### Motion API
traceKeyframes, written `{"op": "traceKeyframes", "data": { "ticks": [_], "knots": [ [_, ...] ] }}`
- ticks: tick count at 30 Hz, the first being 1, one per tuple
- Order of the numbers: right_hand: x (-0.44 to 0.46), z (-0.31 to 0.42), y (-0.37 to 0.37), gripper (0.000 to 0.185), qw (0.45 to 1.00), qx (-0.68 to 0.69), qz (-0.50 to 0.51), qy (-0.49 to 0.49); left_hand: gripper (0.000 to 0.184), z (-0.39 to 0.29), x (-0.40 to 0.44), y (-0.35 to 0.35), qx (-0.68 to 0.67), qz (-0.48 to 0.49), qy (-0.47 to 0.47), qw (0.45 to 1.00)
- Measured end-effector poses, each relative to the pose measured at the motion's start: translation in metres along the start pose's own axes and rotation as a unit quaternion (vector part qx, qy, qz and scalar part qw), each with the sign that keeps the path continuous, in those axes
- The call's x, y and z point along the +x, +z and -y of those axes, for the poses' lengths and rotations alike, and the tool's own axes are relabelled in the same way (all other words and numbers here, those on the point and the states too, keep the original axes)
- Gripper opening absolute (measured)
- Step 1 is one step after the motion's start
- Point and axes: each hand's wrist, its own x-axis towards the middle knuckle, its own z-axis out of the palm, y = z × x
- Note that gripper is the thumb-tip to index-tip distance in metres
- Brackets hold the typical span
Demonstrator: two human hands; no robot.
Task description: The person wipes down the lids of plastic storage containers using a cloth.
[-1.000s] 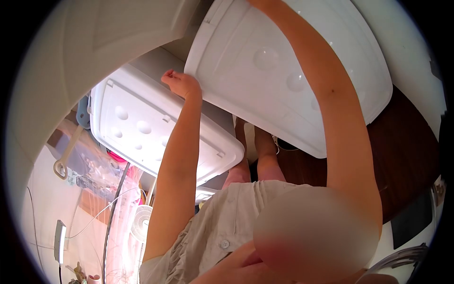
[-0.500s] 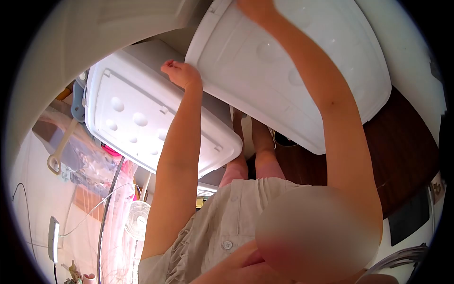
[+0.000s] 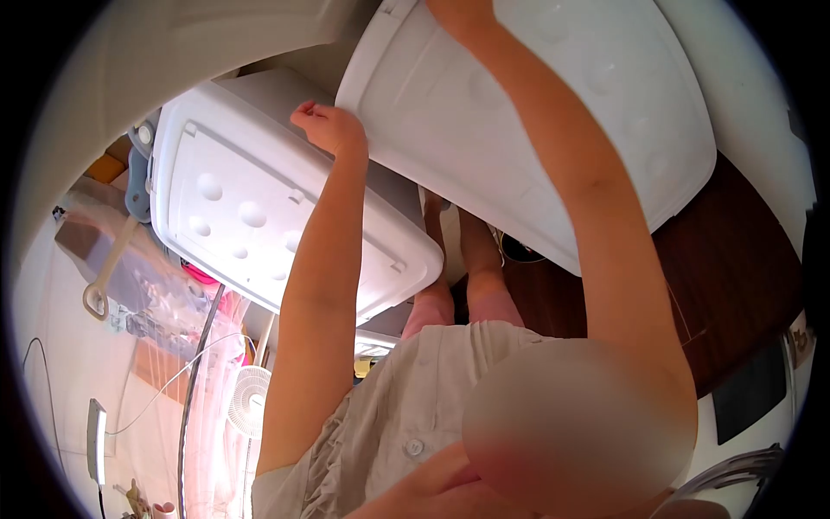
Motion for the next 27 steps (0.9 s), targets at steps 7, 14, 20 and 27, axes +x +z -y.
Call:
{"op": "traceKeyframes", "data": {
  "ticks": [7, 14, 20, 27],
  "knots": [
    [-0.048, 0.072, 0.022, 0.027, 0.988, 0.116, -0.098, 0.029, 0.019, 0.008, 0.004, 0.004, -0.02, -0.011, 0.024, 0.999],
    [-0.077, 0.069, 0.012, 0.035, 0.986, 0.164, -0.003, 0.042, 0.018, 0.011, 0.005, 0.006, -0.022, -0.027, 0.03, 0.999],
    [-0.129, 0.094, 0.002, 0.043, 0.942, 0.312, 0.119, -0.042, 0.019, 0.016, 0.009, 0.006, -0.032, -0.013, 0.033, 0.999],
    [-0.004, 0.017, 0.023, 0.036, 0.974, 0.151, -0.166, -0.034, 0.017, 0.006, 0.003, 0.001, -0.047, 0.003, -0.017, 0.999]
  ]
}}
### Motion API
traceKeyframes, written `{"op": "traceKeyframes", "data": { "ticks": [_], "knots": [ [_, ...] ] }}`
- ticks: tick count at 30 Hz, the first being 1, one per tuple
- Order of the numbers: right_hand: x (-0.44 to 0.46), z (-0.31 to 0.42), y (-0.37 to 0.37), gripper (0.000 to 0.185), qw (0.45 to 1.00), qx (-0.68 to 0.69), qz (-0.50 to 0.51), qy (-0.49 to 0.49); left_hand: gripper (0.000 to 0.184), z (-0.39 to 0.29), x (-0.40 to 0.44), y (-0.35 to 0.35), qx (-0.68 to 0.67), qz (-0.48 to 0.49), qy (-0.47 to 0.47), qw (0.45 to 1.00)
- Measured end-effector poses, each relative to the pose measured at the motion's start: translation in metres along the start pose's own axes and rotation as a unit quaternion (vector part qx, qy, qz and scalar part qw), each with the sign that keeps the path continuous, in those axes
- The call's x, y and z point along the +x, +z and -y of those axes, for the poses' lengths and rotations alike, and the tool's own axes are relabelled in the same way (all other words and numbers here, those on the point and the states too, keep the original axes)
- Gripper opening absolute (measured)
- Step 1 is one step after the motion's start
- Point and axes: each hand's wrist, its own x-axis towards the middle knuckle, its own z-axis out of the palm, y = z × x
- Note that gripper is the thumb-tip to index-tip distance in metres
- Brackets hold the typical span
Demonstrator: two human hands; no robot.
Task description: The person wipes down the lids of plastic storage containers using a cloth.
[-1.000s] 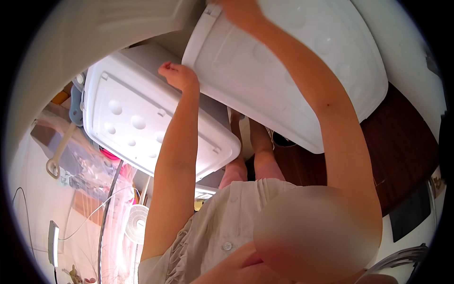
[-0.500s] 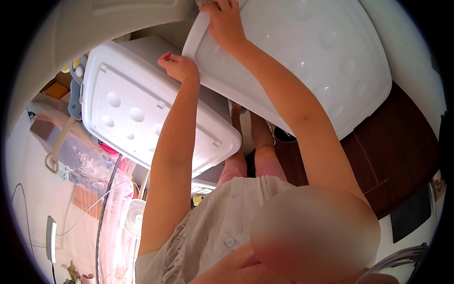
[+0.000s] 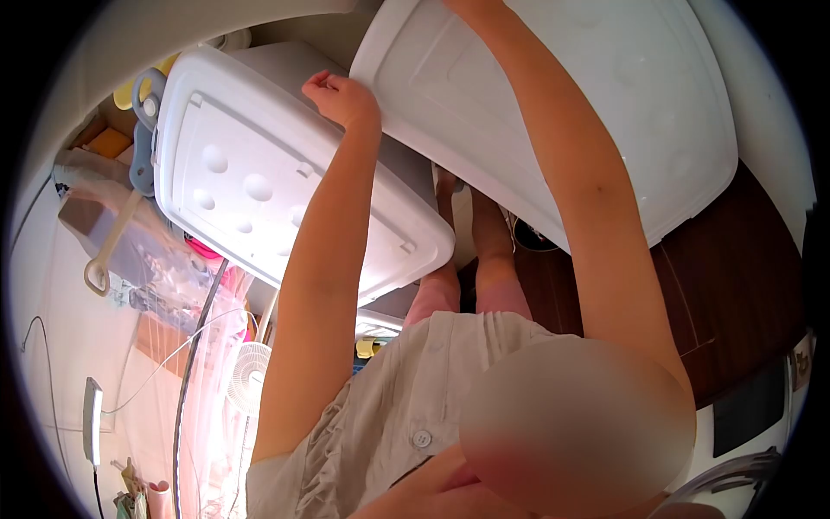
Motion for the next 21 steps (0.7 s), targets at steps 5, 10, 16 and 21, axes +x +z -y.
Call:
{"op": "traceKeyframes", "data": {
  "ticks": [5, 10, 16, 21],
  "knots": [
    [-0.026, 0.035, 0.002, 0.038, 0.993, -0.007, 0.105, 0.044, 0.016, -0.004, -0.003, -0.004, -0.018, 0.006, -0.029, 0.999],
    [-0.051, 0.054, 0.008, 0.035, 0.995, 0.052, 0.081, 0.01, 0.017, 0.014, 0.007, -0.001, -0.117, 0.006, -0.03, 0.993],
    [-0.099, 0.091, 0.017, 0.03, 0.977, 0.155, 0.144, -0.002, 0.02, 0.032, 0.026, 0.001, -0.219, 0.03, -0.057, 0.974],
    [-0.138, 0.143, 0.005, 0.024, 0.952, 0.245, 0.183, 0.027, 0.019, 0.025, 0.02, -0.035, -0.288, 0.053, -0.018, 0.956]
  ]
}}
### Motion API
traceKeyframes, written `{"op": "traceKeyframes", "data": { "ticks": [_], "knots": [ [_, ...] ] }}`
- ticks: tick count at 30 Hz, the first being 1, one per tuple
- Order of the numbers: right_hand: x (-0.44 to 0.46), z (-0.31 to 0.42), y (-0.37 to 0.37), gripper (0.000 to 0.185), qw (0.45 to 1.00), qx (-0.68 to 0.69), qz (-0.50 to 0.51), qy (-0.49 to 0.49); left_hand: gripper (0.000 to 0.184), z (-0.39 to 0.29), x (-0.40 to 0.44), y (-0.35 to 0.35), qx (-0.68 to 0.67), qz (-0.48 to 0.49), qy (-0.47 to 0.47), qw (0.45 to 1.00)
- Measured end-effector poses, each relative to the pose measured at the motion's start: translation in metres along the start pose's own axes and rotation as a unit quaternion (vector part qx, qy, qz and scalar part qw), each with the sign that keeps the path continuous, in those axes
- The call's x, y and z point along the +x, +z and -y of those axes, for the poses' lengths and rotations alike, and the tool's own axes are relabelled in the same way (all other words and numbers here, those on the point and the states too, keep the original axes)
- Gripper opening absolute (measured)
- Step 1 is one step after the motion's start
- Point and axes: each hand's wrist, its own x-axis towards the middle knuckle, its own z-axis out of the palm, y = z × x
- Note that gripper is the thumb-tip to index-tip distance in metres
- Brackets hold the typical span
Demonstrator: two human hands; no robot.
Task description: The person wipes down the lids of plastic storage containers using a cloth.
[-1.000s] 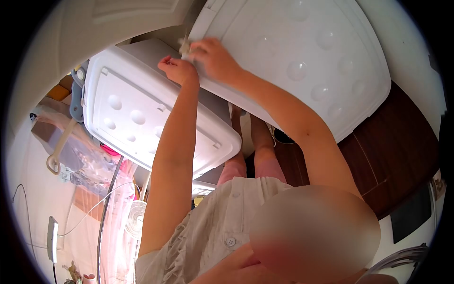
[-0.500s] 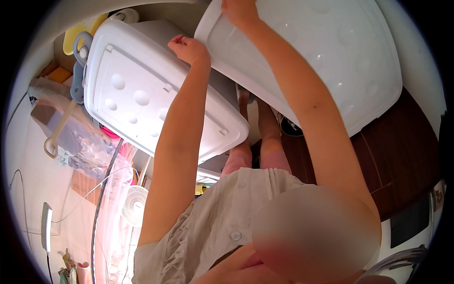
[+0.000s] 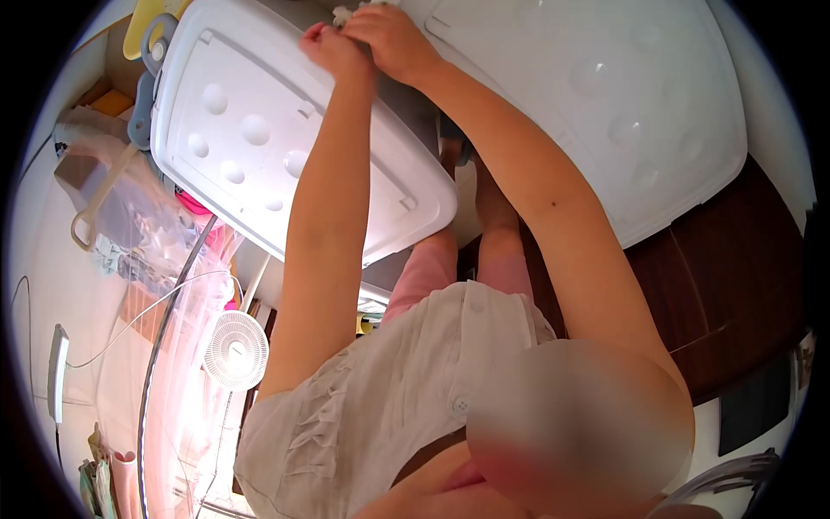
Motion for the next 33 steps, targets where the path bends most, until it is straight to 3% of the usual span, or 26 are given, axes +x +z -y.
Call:
{"op": "traceKeyframes", "data": {
  "ticks": [2, 4, 7, 11, 17, 19, 21, 23, 25, 26, 28, 33],
  "knots": [
    [-0.023, 0.004, -0.002, 0.029, 0.99, -0.102, 0.077, -0.057, 0.019, -0.026, -0.014, -0.018, 0.012, 0.015, 0.045, 0.999],
    [-0.044, 0.01, -0.007, 0.033, 0.99, -0.096, 0.096, -0.037, 0.017, -0.048, -0.017, -0.037, 0.105, 0.08, 0.19, 0.973],
    [-0.079, 0.014, -0.037, 0.038, 0.988, -0.066, 0.129, -0.048, 0.015, -0.065, -0.026, -0.06, 0.172, 0.12, 0.252, 0.945],
    [-0.146, 0.028, -0.111, 0.031, 0.976, -0.039, 0.205, -0.062, 0.013, -0.081, -0.05, -0.077, 0.154, 0.076, 0.203, 0.964],
    [-0.198, 0.07, -0.179, 0.028, 0.954, -0.055, 0.292, 0.039, 0.014, -0.06, -0.085, -0.123, 0.13, 0.027, 0.131, 0.983],
    [-0.184, 0.077, -0.166, 0.027, 0.953, -0.037, 0.191, 0.231, 0.014, -0.057, -0.102, -0.138, 0.125, 0.025, 0.099, 0.987],
    [-0.121, 0.086, -0.142, 0.027, 0.942, 0.022, 0.017, 0.335, 0.015, -0.053, -0.118, -0.145, 0.129, 0.008, 0.05, 0.99],
    [-0.068, 0.068, -0.11, 0.026, 0.936, 0.013, -0.085, 0.341, 0.015, -0.048, -0.129, -0.152, 0.125, 0.008, 0.03, 0.992],
    [-0.026, 0.042, -0.078, 0.024, 0.901, 0.091, -0.196, 0.376, 0.015, -0.045, -0.137, -0.152, 0.118, 0.012, -0.001, 0.993],
    [-0.022, 0.032, -0.062, 0.024, 0.9, 0.093, -0.198, 0.378, 0.015, -0.044, -0.139, -0.151, 0.121, 0.013, 0.0, 0.993],
    [-0.021, 0.02, -0.039, 0.028, 0.941, -0.164, -0.203, 0.218, 0.014, -0.042, -0.142, -0.148, 0.11, 0.013, -0.023, 0.994],
    [-0.028, 0.023, -0.019, 0.029, 0.951, -0.251, -0.071, 0.164, 0.012, -0.032, -0.151, -0.145, 0.119, 0.019, -0.043, 0.992]
  ]
}}
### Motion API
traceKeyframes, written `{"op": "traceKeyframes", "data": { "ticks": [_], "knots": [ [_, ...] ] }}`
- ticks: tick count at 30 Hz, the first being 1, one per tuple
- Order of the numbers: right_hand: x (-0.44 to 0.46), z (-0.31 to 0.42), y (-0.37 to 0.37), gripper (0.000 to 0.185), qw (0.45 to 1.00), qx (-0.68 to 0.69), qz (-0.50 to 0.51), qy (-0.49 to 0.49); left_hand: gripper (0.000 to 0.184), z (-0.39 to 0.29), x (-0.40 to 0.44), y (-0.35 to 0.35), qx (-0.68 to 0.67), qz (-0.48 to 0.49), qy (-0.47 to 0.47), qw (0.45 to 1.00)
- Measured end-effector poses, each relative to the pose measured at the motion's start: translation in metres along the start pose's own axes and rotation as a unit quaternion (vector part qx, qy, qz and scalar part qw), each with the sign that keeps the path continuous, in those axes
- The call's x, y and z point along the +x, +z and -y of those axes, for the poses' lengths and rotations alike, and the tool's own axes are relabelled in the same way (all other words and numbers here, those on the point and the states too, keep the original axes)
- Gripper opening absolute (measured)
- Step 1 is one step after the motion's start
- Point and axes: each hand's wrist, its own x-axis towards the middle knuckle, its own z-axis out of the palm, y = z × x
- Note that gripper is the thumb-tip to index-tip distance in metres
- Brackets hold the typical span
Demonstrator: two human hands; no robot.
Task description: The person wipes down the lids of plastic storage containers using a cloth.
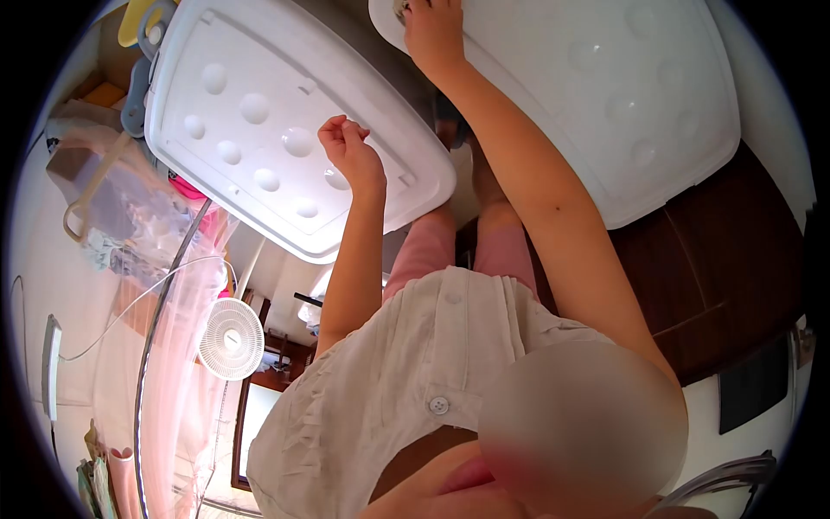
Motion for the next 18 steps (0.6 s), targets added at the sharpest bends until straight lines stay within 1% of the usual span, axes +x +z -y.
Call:
{"op": "traceKeyframes", "data": {
  "ticks": [2, 4, 5, 7, 8, 10, 12, 15, 17, 18],
  "knots": [
    [-0.004, -0.006, 0.006, 0.027, 1.0, -0.008, 0.024, -0.008, 0.011, 0.005, -0.004, 0.0, 0.009, 0.002, -0.028, 1.0],
    [-0.005, -0.018, 0.003, 0.026, 0.993, -0.017, 0.07, -0.095, 0.011, 0.011, -0.005, 0.0, 0.006, 0.003, -0.032, 0.999],
    [-0.007, -0.02, -0.007, 0.026, 0.993, -0.018, 0.069, -0.096, 0.012, 0.013, -0.005, 0.001, 0.003, 0.004, -0.034, 0.999],
    [-0.012, -0.024, -0.037, 0.021, 0.957, -0.052, 0.253, -0.131, 0.012, 0.011, -0.003, 0.005, 0.008, 0.011, -0.029, 0.999],
    [-0.017, -0.03, -0.052, 0.021, 0.958, -0.052, 0.25, -0.131, 0.013, 0.008, -0.003, 0.006, 0.014, 0.018, -0.025, 0.999],
    [-0.035, -0.054, -0.081, 0.029, 0.946, -0.063, 0.269, -0.172, 0.013, -0.003, -0.001, 0.009, 0.025, 0.02, -0.013, 0.999],
    [-0.062, -0.079, -0.129, 0.035, 0.918, -0.094, 0.326, -0.203, 0.014, -0.008, 0.003, 0.009, 0.036, 0.024, -0.006, 0.999],
    [-0.111, -0.119, -0.205, 0.035, 0.9, -0.103, 0.375, -0.197, 0.014, -0.006, 0.009, 0.005, 0.038, 0.027, 0.01, 0.999],
    [-0.13, -0.122, -0.223, 0.034, 0.895, -0.11, 0.39, -0.187, 0.014, -0.012, 0.006, 0.002, 0.036, 0.024, -0.006, 0.999],
    [-0.136, -0.117, -0.224, 0.034, 0.923, -0.085, 0.361, -0.1, 0.013, -0.01, 0.005, -0.001, 0.039, 0.026, -0.013, 0.999]
  ]
}}
